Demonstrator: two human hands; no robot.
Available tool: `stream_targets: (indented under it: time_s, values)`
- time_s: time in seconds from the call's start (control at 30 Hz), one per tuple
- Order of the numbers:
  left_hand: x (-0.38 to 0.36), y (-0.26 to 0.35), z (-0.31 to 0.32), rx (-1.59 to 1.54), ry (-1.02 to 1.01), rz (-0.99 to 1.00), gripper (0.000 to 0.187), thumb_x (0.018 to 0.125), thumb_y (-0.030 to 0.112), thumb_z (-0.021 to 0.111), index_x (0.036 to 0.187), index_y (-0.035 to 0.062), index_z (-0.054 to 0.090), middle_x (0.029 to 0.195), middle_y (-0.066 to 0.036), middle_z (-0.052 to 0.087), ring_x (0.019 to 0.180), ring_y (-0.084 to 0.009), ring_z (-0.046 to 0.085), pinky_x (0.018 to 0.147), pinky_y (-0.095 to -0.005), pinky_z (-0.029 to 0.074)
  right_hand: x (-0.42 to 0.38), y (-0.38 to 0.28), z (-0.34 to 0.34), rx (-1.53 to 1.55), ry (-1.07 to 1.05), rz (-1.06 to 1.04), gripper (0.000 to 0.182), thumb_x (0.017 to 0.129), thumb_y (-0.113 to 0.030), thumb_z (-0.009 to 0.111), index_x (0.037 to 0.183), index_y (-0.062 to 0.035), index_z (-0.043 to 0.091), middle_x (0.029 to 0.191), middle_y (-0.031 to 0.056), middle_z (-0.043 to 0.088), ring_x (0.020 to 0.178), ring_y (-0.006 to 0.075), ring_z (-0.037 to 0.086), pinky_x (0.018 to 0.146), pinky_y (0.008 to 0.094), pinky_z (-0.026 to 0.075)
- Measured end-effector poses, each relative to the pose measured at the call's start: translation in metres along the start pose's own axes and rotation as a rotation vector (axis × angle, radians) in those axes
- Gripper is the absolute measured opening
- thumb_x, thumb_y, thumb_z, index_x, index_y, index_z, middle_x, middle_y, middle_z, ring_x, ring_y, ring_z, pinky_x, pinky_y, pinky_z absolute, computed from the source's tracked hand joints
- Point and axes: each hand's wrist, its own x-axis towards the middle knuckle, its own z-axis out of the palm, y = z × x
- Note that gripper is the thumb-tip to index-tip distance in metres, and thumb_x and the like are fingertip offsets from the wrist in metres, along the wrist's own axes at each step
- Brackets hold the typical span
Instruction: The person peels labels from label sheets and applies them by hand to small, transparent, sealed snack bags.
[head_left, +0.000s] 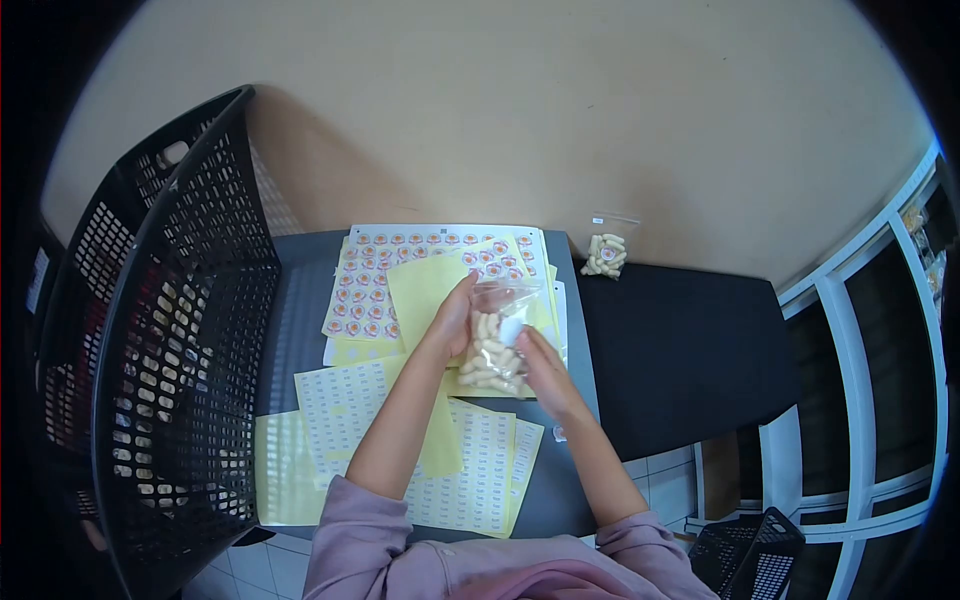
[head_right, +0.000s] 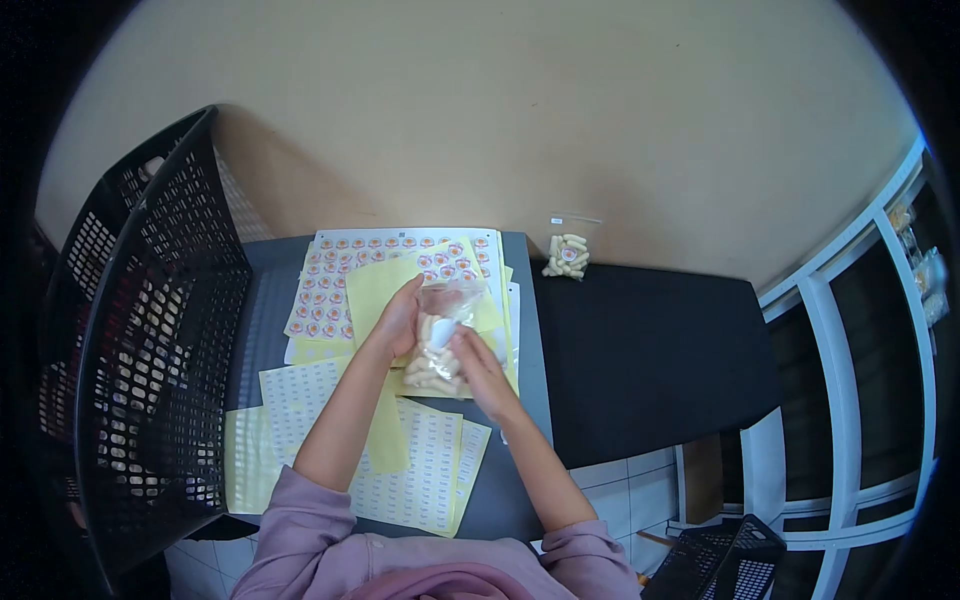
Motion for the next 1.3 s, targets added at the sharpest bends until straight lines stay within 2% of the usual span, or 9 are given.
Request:
stream_targets:
  time_s: [0.07,0.2,0.37,0.5,0.6,0.7,0.83,1.07,1.3]
  values:
    - [-0.010,0.007,0.009,-0.005,-0.045,0.059,0.049,0.087,0.039,0.028,0.116,0.0009,0.039,0.109,-0.011,0.053,0.094,-0.0224,0.053,0.083,-0.0331,0.043,0.007,0.013,-0.014,0.270,-0.011,-0.106,0.039,0.090,-0.029,0.037,0.120,-0.0049,0.038,0.112,0.0051,0.046,0.101,0.0117,0.045,0.083,0.0251,0.037]
    - [-0.042,0.022,0.023,-0.001,-0.159,0.138,0.048,0.087,0.037,0.031,0.118,0.0007,0.036,0.109,-0.011,0.052,0.095,-0.0219,0.053,0.085,-0.0330,0.042,-0.012,-0.028,-0.004,0.307,-0.026,-0.292,0.045,0.092,-0.034,0.022,0.117,-0.0008,0.038,0.121,0.0136,0.040,0.109,0.0220,0.044,0.091,0.0327,0.036]
    - [-0.114,0.016,0.035,0.152,-0.214,0.234,0.046,0.083,0.016,0.050,0.121,-0.0004,0.030,0.110,-0.011,0.048,0.096,-0.0170,0.052,0.083,-0.0278,0.043,-0.035,-0.053,0.013,0.228,-0.058,-0.370,0.045,0.092,-0.034,0.022,0.115,0.0002,0.039,0.127,0.0135,0.035,0.113,0.0240,0.040,0.094,0.0338,0.032]
    - [-0.154,0.006,0.029,0.169,-0.120,0.420,0.049,0.079,0.006,0.054,0.121,-0.0002,0.029,0.108,-0.011,0.049,0.097,-0.0153,0.051,0.081,-0.0257,0.043,-0.052,-0.071,0.037,-0.284,-0.016,-0.620,0.031,0.087,-0.024,0.042,0.111,-0.0057,0.050,0.120,0.0125,0.041,0.113,0.0221,0.038,0.090,0.0330,0.033]
    - [-0.181,0.003,0.025,0.238,0.059,0.653,0.047,0.079,0.000,0.052,0.120,-0.0021,0.028,0.107,-0.012,0.048,0.098,-0.0152,0.050,0.082,-0.0263,0.042,-0.065,-0.074,0.054,-0.693,0.560,-1.138,0.026,0.061,-0.012,0.069,0.085,-0.0122,0.064,0.081,0.0027,0.046,0.077,0.0163,0.045,0.076,0.0330,0.031]
    - [-0.207,0.001,0.029,0.307,0.160,0.749,0.046,0.078,-0.003,0.050,0.118,-0.0030,0.029,0.106,-0.012,0.048,0.098,-0.0146,0.049,0.082,-0.0260,0.042,-0.087,-0.077,0.066,-1.189,0.643,-1.524,0.008,0.066,-0.016,0.066,0.073,-0.0181,0.063,0.069,-0.0042,0.041,0.066,0.0115,0.040,0.065,0.0300,0.030]
    - [-0.232,-0.004,0.030,0.338,0.218,0.786,0.044,0.077,-0.003,0.051,0.115,-0.0048,0.031,0.104,-0.014,0.050,0.096,-0.0162,0.051,0.080,-0.0266,0.042,-0.097,-0.078,0.075,-1.307,0.529,-1.697,0.021,0.056,-0.025,0.073,0.076,-0.0243,0.065,0.066,-0.0098,0.039,0.059,0.0077,0.035,0.067,0.0279,0.023]
    - [-0.249,-0.012,0.027,0.521,0.313,0.841,0.044,0.076,-0.001,0.054,0.113,-0.0075,0.031,0.100,-0.019,0.053,0.092,-0.0185,0.054,0.075,-0.0277,0.045,-0.100,-0.089,0.091,-1.389,0.387,-1.778,0.021,0.054,-0.022,0.072,0.074,-0.0217,0.065,0.062,-0.0102,0.041,0.057,0.0077,0.035,0.068,0.0281,0.022]
    - [-0.224,-0.031,0.018,0.561,0.477,1.272,0.047,0.074,0.000,0.058,0.110,-0.0039,0.029,0.104,-0.018,0.046,0.097,-0.0225,0.051,0.078,-0.0302,0.044,-0.105,-0.080,0.119,-1.137,0.558,-1.634,0.021,0.055,-0.018,0.068,0.076,-0.0148,0.066,0.054,-0.0074,0.038,0.051,0.0064,0.037,0.064,0.0276,0.019]
